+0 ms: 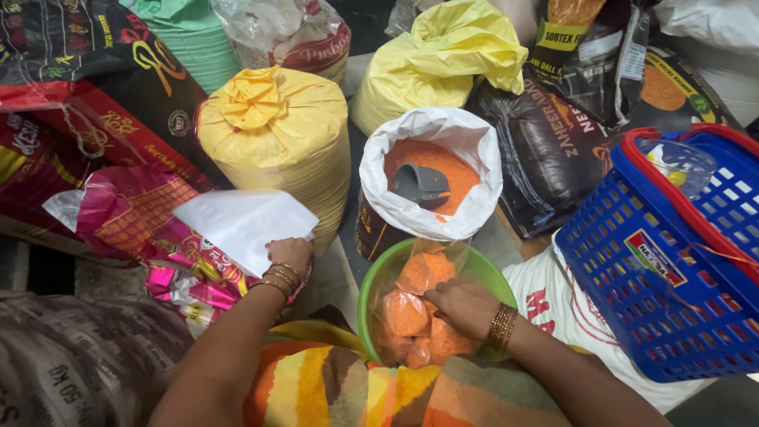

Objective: The person scoops orange split peas from a large sack using a scoop and pours them into small plastic bags. The person then ties each filled bag and places it into a green bowl. The process is repeated multiple times.

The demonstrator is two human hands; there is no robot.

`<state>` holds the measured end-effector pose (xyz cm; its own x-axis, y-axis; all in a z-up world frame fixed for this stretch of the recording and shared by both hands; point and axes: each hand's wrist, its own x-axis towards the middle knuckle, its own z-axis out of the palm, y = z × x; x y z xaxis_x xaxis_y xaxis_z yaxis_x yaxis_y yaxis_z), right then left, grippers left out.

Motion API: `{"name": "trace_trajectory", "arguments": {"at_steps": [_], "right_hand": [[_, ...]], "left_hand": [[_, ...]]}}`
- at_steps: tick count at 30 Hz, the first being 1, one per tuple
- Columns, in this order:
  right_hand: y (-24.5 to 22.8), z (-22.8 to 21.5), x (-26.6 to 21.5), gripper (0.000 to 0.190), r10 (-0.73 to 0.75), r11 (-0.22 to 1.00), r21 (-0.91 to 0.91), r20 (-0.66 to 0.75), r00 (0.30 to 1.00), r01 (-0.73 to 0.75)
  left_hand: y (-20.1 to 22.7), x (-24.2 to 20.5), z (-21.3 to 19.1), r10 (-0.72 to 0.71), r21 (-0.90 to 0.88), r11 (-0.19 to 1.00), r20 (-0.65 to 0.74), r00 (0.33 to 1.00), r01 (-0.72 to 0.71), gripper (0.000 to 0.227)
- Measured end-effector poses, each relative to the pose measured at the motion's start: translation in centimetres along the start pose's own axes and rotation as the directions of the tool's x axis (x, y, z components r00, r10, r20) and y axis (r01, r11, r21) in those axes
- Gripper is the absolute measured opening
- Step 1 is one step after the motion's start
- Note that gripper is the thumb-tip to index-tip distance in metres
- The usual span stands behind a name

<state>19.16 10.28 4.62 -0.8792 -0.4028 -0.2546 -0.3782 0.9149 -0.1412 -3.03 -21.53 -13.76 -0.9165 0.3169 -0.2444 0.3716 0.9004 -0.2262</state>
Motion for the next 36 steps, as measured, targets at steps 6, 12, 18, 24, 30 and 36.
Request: {"name": "trace_trajectory", "arguments": {"at_steps": [6,12,18,24,30,36], "right_hand": [[0.3,-0.3,-0.9,0.028,0.0,1.0,-0.008,-0.015,1.0,0.0],[0.2,-0.7,-1.4,0.028,0.017,1.0,-0.021,0.005,1.0,-0.017],[0.1,-0.8,-1.5,0.03,0.006,1.0,-0.018,-0.01,1.0,-0.006],[0.2,-0.7,-1.5,0.032,-0.004,1.0,-0.016,0.006,1.0,0.004],[0.3,-0.6,-1.2,0.036,-0.008,1.0,-0.028,0.039,0.999,0.009],[0.3,-0.4,-1.2,0.039,-0.003,1.0,-0.016,0.063,0.998,0.004]], "left_hand": [[-2.4,0.5,-1.1,-0.076,-0.179,0.983,-0.216,0.973,0.037,0.019],[-8.0,-0.4,-2.6,-0.207,-0.144,0.975,-0.316,0.926,0.169,0.012],[-9.8,-2.0,-4.5,-0.415,-0.439,0.839,-0.137,0.899,0.321,0.037],[-11.5,-1.9,-4.5,-0.537,-0.709,0.568,0.067,0.841,0.419,0.028],[-12.0,-1.8,-3.7,-0.531,-0.716,0.607,-0.042,0.846,0.345,0.031],[-13.2,-1.1,-3.1,-0.617,-0.778,0.506,-0.024,0.787,0.373,0.038]]}}
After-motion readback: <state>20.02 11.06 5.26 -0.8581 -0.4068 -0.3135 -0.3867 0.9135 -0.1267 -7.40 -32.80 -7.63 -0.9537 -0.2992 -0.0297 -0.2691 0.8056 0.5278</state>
